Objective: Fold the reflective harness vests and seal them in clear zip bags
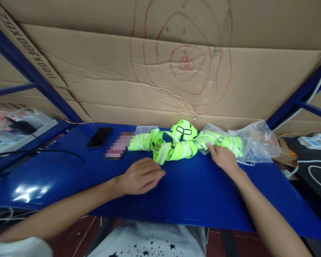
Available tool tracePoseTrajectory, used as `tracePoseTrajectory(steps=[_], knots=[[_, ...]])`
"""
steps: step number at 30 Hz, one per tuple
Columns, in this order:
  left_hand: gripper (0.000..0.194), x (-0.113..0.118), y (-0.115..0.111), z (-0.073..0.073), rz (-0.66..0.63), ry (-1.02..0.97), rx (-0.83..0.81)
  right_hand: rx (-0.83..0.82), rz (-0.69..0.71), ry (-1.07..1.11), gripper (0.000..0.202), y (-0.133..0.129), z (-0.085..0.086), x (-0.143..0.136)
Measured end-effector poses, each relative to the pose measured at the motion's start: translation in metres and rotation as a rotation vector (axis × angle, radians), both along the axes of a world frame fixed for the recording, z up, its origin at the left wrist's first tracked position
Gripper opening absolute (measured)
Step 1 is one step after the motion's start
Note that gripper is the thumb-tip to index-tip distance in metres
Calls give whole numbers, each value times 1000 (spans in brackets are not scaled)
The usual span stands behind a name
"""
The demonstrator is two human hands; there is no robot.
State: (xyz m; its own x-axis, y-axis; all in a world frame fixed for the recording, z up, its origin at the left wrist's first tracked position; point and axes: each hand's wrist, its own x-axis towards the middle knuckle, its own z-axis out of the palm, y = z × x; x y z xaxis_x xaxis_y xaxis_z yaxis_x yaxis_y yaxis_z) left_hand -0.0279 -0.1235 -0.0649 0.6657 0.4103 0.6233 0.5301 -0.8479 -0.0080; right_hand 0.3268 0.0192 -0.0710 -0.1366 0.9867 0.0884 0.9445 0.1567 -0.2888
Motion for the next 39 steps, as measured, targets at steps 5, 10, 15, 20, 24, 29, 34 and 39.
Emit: tracePoseTrajectory(steps=[5,10,15,20,24,29,34,39], knots=[[39,-87,41,15,649,-179,-135,-81,3,-24,66,-3,0,0],[52,-130,57,0,972,-142,-415,-111,41,-36,62,-1,-4,-3],[59,-127,55,-6,1006,-83,-423,-99,55,-101,60,-5,-1,-2],[59,-127,55,0,992,-127,-331,-81,52,-158,60,-8,1,-7],[52,-116,49,8,806,-267,-316,-67,48,-169,57,-11,3,-10],[43,-91,32,13,646,-255,-278,-36,93,-84,60,-15,10,-9],[36,-78,26,9,451,-147,-263,168,77,15,53,-15,17,-5],[33,-79,29,5,388,-123,-243,254,282,95,45,-20,7,-14]])
